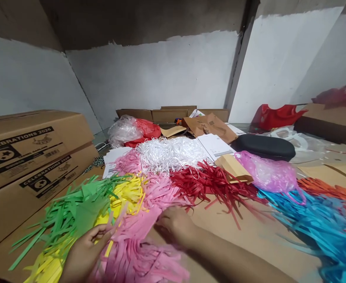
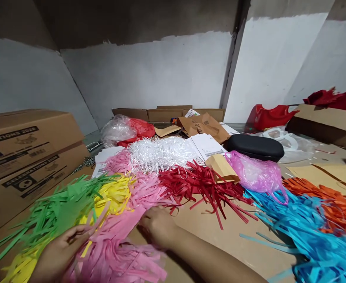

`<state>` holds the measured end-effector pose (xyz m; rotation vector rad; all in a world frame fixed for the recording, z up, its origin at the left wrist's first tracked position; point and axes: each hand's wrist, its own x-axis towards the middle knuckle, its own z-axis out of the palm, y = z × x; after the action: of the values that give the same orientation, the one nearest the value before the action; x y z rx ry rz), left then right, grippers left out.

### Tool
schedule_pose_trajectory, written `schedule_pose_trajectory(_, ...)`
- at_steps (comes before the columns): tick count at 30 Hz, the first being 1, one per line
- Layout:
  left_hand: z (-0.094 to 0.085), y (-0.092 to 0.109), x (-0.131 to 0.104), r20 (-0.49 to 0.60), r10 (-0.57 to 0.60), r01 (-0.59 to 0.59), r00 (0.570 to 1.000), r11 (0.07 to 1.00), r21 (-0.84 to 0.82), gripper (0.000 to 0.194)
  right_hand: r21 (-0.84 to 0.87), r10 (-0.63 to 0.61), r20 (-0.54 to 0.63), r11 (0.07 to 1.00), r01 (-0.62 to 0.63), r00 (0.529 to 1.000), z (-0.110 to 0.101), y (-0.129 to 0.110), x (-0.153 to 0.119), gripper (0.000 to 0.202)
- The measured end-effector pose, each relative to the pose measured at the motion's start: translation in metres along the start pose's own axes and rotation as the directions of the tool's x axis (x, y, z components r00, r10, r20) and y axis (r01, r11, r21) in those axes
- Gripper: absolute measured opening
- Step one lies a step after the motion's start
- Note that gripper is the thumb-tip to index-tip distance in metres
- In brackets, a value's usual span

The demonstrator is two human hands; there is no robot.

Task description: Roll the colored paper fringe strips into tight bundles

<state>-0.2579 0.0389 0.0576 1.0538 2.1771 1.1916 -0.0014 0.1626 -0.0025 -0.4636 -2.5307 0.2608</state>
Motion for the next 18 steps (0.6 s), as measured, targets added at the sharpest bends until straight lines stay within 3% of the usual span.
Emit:
schedule_pose_trajectory(5,0.008,-0.022,0.000,-0.003,0.000,0.000,1.000,0.997,-0.076,0.081,-0.131,-0.130,0.125,0.980,0.147,0.984,0.006,0.000,0.029,0.021)
schedule_pose_trajectory(9,0.012,-0.033,-0.004,-0.046,-0.014,0.009,0.999,0.994,-0.108,0.078,-0.174,-0.215,0.202,0.952,0.252,0.955,0.003,0.003,0.037,0.021)
schedule_pose_trajectory(14,0.016,-0.039,-0.003,-0.091,0.008,-0.014,0.996,0.997,-0.071,0.068,-0.185,-0.223,0.239,0.945,0.270,0.945,0.006,0.006,0.040,0.026)
schedule_pose_trajectory(18,0.007,-0.032,-0.006,-0.178,0.094,-0.078,0.980,0.992,0.097,0.057,-0.174,-0.183,0.270,0.956,0.235,0.945,0.004,0.005,0.046,0.027)
